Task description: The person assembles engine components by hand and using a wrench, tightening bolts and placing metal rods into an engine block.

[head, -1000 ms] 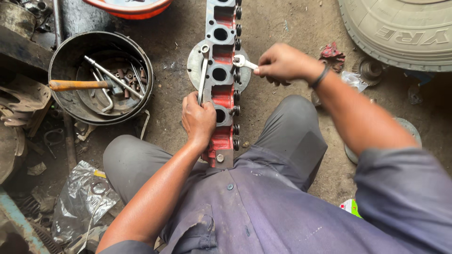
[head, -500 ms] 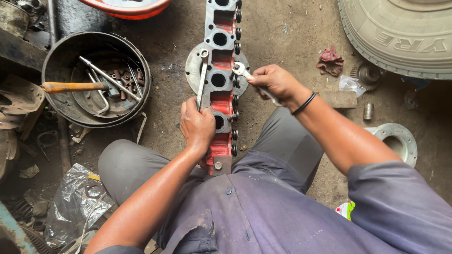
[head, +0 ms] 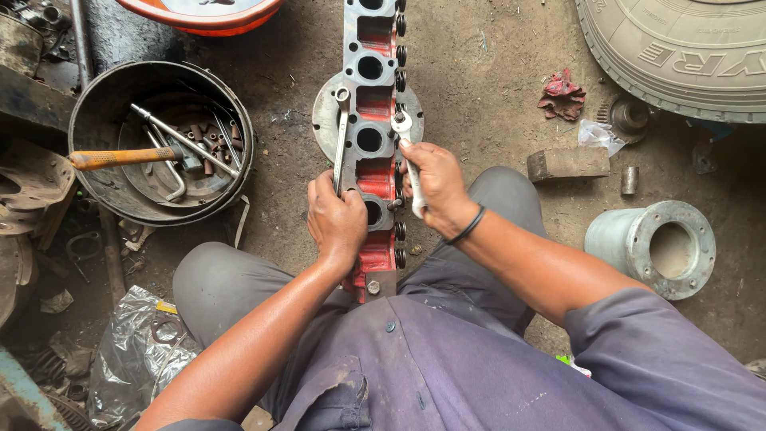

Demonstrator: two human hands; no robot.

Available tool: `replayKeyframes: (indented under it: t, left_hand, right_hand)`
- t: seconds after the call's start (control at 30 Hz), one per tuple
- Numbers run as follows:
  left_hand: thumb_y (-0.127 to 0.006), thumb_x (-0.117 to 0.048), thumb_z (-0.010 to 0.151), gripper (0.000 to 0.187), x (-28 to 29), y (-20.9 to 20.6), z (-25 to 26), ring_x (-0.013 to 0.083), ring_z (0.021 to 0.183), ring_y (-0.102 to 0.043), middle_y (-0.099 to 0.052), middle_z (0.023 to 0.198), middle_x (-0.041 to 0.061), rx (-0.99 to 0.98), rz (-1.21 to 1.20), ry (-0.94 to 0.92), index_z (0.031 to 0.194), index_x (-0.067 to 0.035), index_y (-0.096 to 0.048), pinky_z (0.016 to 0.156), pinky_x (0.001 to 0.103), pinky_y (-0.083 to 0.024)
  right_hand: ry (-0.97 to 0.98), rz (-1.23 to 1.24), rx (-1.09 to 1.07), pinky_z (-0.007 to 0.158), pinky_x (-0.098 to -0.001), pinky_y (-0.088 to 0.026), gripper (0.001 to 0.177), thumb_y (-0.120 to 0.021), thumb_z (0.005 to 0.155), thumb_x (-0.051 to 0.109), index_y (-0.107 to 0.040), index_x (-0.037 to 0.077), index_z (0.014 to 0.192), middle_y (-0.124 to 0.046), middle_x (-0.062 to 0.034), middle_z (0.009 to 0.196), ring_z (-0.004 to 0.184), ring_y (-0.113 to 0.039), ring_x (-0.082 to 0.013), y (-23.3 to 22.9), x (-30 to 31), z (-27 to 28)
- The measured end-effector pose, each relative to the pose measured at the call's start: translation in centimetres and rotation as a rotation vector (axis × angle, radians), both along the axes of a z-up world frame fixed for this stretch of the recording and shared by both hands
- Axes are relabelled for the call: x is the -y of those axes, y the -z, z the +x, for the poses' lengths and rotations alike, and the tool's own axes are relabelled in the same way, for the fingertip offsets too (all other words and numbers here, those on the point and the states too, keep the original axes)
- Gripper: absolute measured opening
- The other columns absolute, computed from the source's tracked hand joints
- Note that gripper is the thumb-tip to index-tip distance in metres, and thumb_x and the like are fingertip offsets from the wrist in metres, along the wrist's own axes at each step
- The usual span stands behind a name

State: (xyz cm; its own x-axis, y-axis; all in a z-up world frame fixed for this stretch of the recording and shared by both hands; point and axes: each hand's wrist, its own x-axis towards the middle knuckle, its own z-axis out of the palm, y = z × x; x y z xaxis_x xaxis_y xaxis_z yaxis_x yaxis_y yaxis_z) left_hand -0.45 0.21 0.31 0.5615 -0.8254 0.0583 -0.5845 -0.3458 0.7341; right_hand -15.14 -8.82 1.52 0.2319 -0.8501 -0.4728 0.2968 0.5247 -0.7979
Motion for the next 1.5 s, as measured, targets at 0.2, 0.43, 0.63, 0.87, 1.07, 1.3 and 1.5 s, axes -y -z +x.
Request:
replayKeyframes:
  t: [0.2,0.43,0.63,0.87,1.07,1.3,1.5]
  left_hand:
    - [-0.058,-0.012,0.086,0.036,0.0,0.2,0.1,0.0428,0.101,-0.063,-0.062,0.112,0.021,-0.020,0.007,-0.015,0.121,-0.001,-0.059,0.088,0.053,-0.048]
    - [-0.060,-0.014,0.085,0.036,-0.6,0.7,0.3,0.0429,0.103,-0.063,-0.064,0.112,0.022,0.000,-0.089,-0.001,0.118,0.001,-0.061,0.091,0.052,-0.048]
    - [-0.058,-0.014,0.085,0.036,-0.2,0.6,0.4,0.0411,0.102,-0.063,-0.064,0.110,0.020,-0.028,-0.035,-0.020,0.118,0.000,-0.063,0.091,0.051,-0.048]
    - [-0.059,-0.015,0.085,0.035,-0.4,0.4,0.3,0.0416,0.102,-0.063,-0.064,0.112,0.020,-0.025,-0.049,-0.020,0.117,-0.001,-0.064,0.090,0.051,-0.048]
    - [-0.060,-0.017,0.084,0.035,-0.2,0.0,0.4,0.0408,0.101,-0.064,-0.065,0.110,0.019,-0.059,-0.037,-0.040,0.115,-0.001,-0.064,0.090,0.051,-0.049]
    - [-0.061,-0.017,0.085,0.035,0.0,0.6,0.5,0.0422,0.102,-0.063,-0.065,0.111,0.020,-0.010,-0.050,-0.026,0.116,-0.001,-0.064,0.091,0.052,-0.049]
    - [-0.062,-0.019,0.085,0.038,0.2,0.5,1.1,0.0414,0.101,-0.064,-0.064,0.111,0.021,-0.067,-0.019,0.050,0.118,0.001,-0.062,0.091,0.051,-0.049]
  right_hand:
    - [0.093,-0.024,0.104,0.042,-0.0289,-0.039,0.032,-0.059,0.100,0.028,-0.056,0.006,0.077,-0.047,-0.0016,0.057,0.044,-0.045,-0.0121,0.8,-1.2,3.1]
    - [-0.023,-0.126,0.197,0.053,-0.0279,-0.046,0.028,-0.054,0.107,0.026,-0.057,0.007,0.086,-0.054,-0.0009,0.068,0.057,-0.051,-0.0113,1.4,-1.6,1.7]
    - [-0.417,-0.254,-0.037,0.054,-0.0257,-0.047,0.031,-0.055,0.108,0.030,-0.064,0.005,0.093,-0.055,0.0000,0.066,0.057,-0.052,-0.0098,-1.5,2.9,-6.1]
    - [-0.787,-0.294,-0.485,0.036,-0.0257,-0.034,0.032,-0.057,0.103,0.034,-0.070,0.007,0.092,-0.050,0.0030,0.059,0.045,-0.044,-0.0071,-4.3,6.6,-6.3]
    - [-0.936,-0.272,-0.655,0.033,-0.0267,-0.030,0.031,-0.060,0.099,0.037,-0.075,0.010,0.093,-0.048,0.0026,0.057,0.043,-0.041,-0.0077,-6.9,9.2,-5.1]
    - [-0.924,-0.394,-0.698,0.037,-0.0264,-0.039,0.031,-0.060,0.100,0.033,-0.072,0.006,0.095,-0.060,-0.0004,0.063,0.048,-0.053,-0.0060,-5.8,8.7,-5.5]
    - [-0.835,-0.162,0.094,0.052,-0.0262,-0.039,0.022,-0.065,0.104,0.021,-0.067,0.002,0.094,-0.055,0.0002,0.064,0.054,-0.048,-0.0104,-1.2,9.2,-6.9]
